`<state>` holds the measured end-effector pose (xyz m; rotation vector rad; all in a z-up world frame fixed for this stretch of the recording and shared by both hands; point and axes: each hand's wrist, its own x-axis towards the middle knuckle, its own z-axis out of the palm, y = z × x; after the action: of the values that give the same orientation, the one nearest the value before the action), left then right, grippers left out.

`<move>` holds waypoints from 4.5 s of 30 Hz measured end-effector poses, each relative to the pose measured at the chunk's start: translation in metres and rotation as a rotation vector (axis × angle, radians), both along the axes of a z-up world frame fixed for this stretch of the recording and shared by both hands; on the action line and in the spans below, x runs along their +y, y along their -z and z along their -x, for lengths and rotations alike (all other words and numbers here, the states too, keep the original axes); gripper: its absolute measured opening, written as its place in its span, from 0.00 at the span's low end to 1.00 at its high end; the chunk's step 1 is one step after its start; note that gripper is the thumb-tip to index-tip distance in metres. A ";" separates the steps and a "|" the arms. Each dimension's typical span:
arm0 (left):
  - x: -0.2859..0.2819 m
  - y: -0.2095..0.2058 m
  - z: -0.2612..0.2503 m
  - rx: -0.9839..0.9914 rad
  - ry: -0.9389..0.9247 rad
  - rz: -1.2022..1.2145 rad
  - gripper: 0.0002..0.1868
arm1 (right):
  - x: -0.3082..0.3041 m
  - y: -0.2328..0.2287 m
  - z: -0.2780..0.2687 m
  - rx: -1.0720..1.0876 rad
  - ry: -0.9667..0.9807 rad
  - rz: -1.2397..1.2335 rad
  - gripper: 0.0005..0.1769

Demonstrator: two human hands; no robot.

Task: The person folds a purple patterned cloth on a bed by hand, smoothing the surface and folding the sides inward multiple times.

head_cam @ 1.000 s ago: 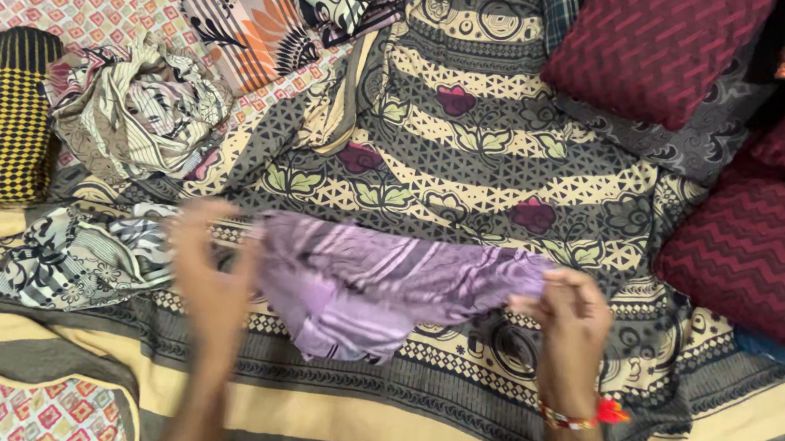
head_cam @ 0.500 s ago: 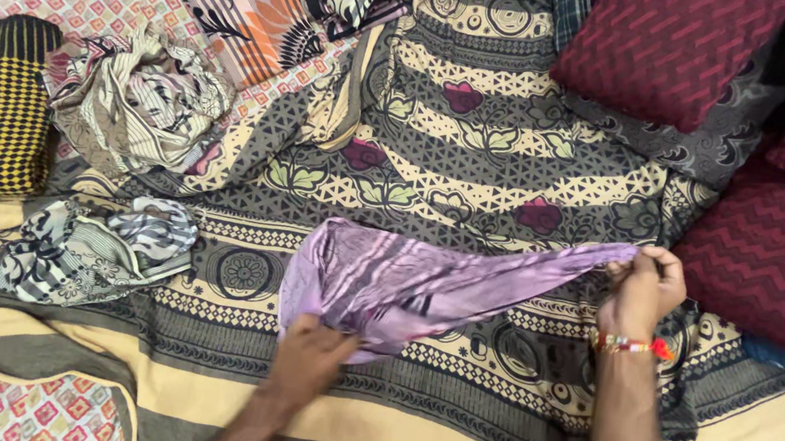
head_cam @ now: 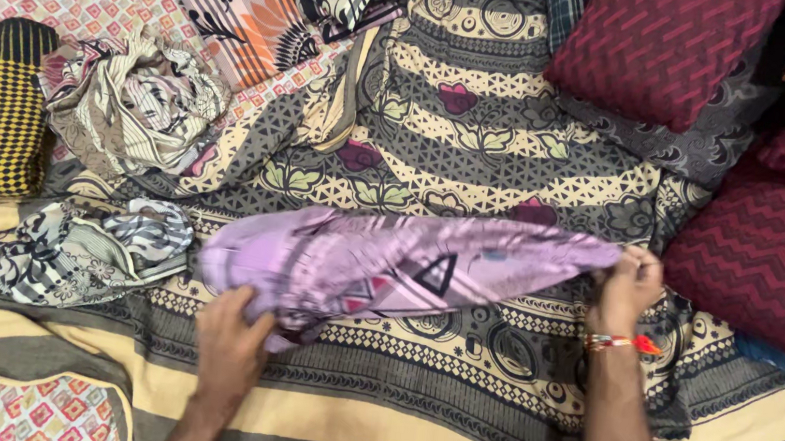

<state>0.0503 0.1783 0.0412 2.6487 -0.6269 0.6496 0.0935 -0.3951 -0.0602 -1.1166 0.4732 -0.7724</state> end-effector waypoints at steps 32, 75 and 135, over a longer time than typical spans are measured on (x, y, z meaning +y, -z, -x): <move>-0.246 0.032 -0.144 0.534 -0.088 0.734 0.12 | 0.176 -0.060 0.121 0.526 -0.121 1.073 0.05; -0.197 0.054 -0.020 0.576 0.262 0.997 0.04 | 0.212 -0.012 0.054 0.143 -0.526 0.811 0.06; -0.124 0.037 0.020 0.186 -0.592 0.436 0.36 | 0.148 -0.111 0.164 0.325 -0.081 0.555 0.06</move>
<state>0.0307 0.0544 0.0042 2.4144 0.3391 0.5922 -0.0701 -0.2469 0.0509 -1.7846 0.4932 -0.6683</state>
